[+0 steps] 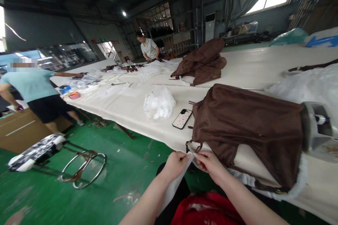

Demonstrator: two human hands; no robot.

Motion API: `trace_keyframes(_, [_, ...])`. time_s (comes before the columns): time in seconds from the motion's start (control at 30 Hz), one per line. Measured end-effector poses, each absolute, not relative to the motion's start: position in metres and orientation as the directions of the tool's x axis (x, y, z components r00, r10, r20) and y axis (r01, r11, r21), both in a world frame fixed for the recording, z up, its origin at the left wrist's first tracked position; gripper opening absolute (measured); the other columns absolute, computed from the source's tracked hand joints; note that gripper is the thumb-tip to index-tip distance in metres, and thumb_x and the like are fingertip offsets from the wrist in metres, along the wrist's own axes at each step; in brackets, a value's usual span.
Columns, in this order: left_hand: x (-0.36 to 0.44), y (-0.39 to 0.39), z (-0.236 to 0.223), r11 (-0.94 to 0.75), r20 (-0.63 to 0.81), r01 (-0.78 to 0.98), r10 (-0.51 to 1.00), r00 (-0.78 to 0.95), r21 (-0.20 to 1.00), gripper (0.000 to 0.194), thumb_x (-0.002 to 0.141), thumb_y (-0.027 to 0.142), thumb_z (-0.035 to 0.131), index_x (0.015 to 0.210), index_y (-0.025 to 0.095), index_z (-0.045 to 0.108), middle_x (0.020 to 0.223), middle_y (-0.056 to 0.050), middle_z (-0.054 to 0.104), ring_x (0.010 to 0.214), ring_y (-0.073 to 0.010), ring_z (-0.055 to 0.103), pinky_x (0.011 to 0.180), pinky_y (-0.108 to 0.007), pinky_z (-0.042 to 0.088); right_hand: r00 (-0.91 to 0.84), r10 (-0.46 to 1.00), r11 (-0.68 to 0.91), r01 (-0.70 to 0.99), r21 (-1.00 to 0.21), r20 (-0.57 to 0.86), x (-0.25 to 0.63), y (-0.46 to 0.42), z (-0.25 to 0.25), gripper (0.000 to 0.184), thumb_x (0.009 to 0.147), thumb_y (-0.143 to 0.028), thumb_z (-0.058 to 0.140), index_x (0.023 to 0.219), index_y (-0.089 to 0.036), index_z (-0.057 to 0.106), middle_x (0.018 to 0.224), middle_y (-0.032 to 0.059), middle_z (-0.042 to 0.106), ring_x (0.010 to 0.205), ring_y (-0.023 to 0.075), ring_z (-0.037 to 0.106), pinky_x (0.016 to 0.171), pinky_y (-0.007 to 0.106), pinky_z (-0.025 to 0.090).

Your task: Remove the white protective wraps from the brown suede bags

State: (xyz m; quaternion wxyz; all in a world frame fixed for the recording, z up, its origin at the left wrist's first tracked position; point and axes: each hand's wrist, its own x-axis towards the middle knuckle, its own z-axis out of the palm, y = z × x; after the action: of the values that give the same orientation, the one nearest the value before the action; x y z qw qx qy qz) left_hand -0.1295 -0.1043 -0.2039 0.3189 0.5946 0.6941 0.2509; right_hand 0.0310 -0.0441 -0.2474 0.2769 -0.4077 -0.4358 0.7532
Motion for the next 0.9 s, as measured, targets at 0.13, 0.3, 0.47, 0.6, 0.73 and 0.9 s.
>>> trace_keyframes(0.13, [-0.127,-0.095,-0.200,0.131,-0.146,0.716,0.988,-0.042,0.686,0.047,0.085,0.047,0.042,0.051,0.019,0.026,0.055,0.005,0.025,0.054,-0.0091,0.028,0.052,-0.025,0.021,-0.538,0.765,-0.463,-0.078,-0.883,-0.354,0.036,-0.045,-0.245,0.042,0.061,-0.055,0.074,0.065,-0.017,0.056,0.052,-0.0062,0.049,0.042,0.0056,0.040,0.041,0.020,0.024])
trace_keyframes(0.3, [-0.131,-0.098,-0.196,0.055,-0.107,0.797,0.994,0.012,0.601,0.045,0.087,0.041,0.045,0.049,0.018,0.039,0.054,0.005,0.030,0.053,-0.0094,0.031,0.053,-0.024,0.023,-0.524,0.774,-0.495,-0.148,-0.856,-0.356,0.040,-0.043,-0.235,0.044,0.066,-0.059,0.069,0.063,-0.018,0.052,0.049,-0.0071,0.045,0.039,0.0042,0.034,0.038,0.019,0.019])
trace_keyframes(0.47, [-0.136,-0.104,-0.196,0.027,-0.104,0.823,0.994,0.039,0.567,0.042,0.088,0.039,0.047,0.053,0.017,0.053,0.056,0.003,0.042,0.056,-0.0105,0.039,0.054,-0.023,0.027,-0.438,0.811,-0.495,-0.158,-0.854,-0.389,0.033,-0.039,-0.238,0.047,0.060,-0.058,0.073,0.057,-0.017,0.051,0.048,-0.0062,0.045,0.038,0.0044,0.035,0.036,0.019,0.020])
trace_keyframes(0.6, [-0.130,-0.095,-0.195,0.099,-0.095,0.852,0.994,-0.058,0.515,0.043,0.090,0.038,0.044,0.055,0.017,0.058,0.057,0.002,0.048,0.056,-0.0112,0.043,0.055,-0.023,0.029,-0.406,0.836,-0.463,-0.158,-0.872,-0.370,0.025,-0.037,-0.248,0.041,0.057,-0.052,0.076,0.065,-0.016,0.058,0.055,-0.0037,0.052,0.043,0.0064,0.044,0.038,0.019,0.026])
trace_keyframes(0.73, [-0.119,-0.082,-0.190,0.139,-0.088,0.887,0.990,-0.112,0.440,0.039,0.090,0.037,0.045,0.063,0.017,0.065,0.064,-0.001,0.058,0.060,-0.0125,0.050,0.057,-0.024,0.029,-0.405,0.841,-0.455,-0.167,-0.875,-0.360,0.025,-0.036,-0.254,0.040,0.060,-0.051,0.074,0.059,-0.017,0.052,0.051,-0.0047,0.049,0.039,0.0054,0.039,0.037,0.020,0.023])
trace_keyframes(0.9, [-0.108,-0.074,-0.186,0.153,-0.070,0.926,0.988,-0.137,0.346,0.038,0.091,0.037,0.045,0.068,0.018,0.068,0.070,-0.003,0.064,0.065,-0.0139,0.055,0.059,-0.024,0.032,-0.399,0.849,-0.453,-0.215,-0.865,-0.345,0.030,-0.041,-0.253,0.038,0.065,-0.054,0.066,0.070,-0.019,0.051,0.054,-0.0045,0.053,0.038,0.0063,0.040,0.037,0.021,0.024])
